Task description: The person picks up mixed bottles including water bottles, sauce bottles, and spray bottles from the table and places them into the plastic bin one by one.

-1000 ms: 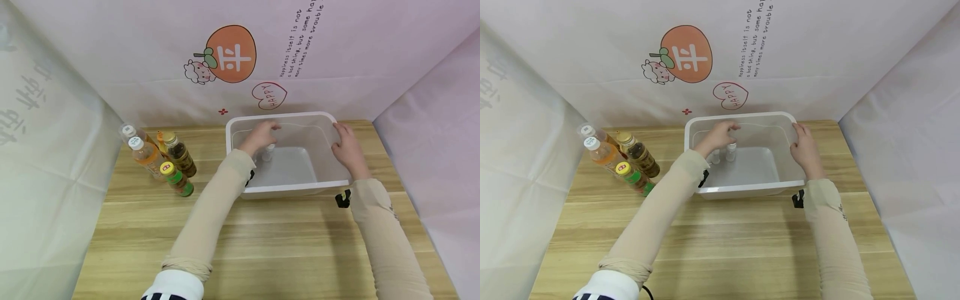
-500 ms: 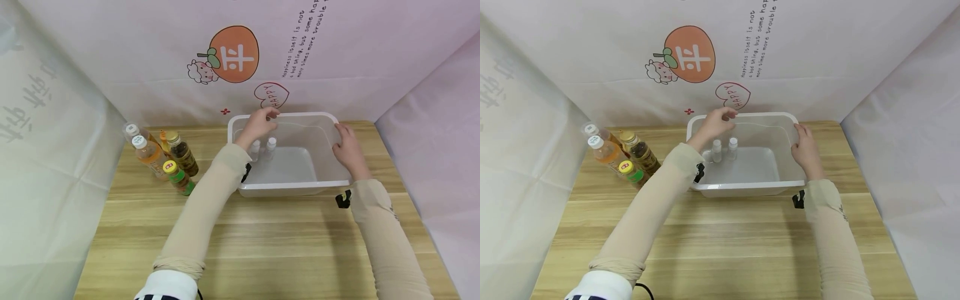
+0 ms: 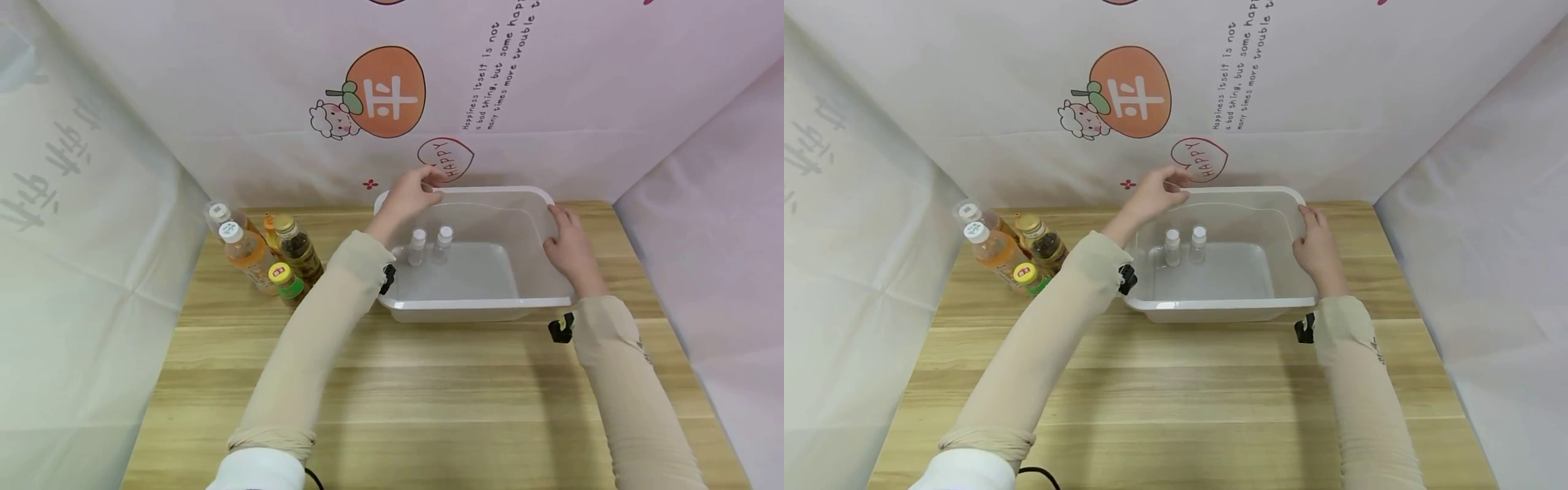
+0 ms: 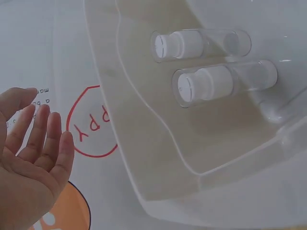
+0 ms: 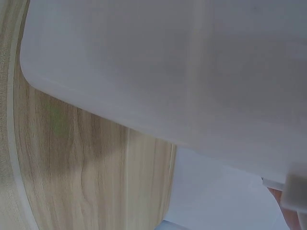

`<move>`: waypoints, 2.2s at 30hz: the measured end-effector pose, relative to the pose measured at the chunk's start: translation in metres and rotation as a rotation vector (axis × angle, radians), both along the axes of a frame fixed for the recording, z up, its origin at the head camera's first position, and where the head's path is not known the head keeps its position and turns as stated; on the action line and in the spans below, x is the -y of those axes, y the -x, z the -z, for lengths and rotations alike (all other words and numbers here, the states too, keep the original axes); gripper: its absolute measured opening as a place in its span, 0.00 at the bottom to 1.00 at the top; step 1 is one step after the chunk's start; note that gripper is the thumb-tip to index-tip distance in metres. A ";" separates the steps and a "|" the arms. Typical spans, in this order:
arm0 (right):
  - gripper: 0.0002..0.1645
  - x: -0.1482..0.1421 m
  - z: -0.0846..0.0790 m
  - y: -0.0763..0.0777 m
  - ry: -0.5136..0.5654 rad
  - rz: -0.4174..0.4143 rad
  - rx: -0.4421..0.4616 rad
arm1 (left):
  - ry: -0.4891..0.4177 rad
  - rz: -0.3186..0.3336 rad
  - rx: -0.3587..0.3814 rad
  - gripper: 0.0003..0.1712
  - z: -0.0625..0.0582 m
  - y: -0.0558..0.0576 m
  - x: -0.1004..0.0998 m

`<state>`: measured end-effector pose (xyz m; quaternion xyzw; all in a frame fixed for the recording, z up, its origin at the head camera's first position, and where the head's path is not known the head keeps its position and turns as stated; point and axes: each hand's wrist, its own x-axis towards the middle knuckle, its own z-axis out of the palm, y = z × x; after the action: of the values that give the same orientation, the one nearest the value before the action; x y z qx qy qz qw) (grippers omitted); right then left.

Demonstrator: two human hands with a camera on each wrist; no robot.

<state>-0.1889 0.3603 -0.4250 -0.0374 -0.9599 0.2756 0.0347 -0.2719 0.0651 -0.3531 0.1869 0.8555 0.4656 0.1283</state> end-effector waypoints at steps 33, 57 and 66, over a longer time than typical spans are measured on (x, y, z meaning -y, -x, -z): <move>0.41 0.000 0.001 0.000 0.012 0.002 0.012 | -0.154 0.013 -0.044 0.16 -0.055 -0.029 0.047; 0.40 0.001 -0.001 0.001 -0.012 0.006 0.022 | -0.059 -0.119 -0.078 0.19 -0.049 -0.044 0.137; 0.40 0.001 0.000 0.000 -0.011 0.004 0.015 | -0.007 -0.182 -0.085 0.22 -0.035 -0.053 0.174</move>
<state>-0.1888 0.3589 -0.4246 -0.0412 -0.9615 0.2701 0.0285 -0.2194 -0.1094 -0.3186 0.1286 0.8720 0.4698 0.0486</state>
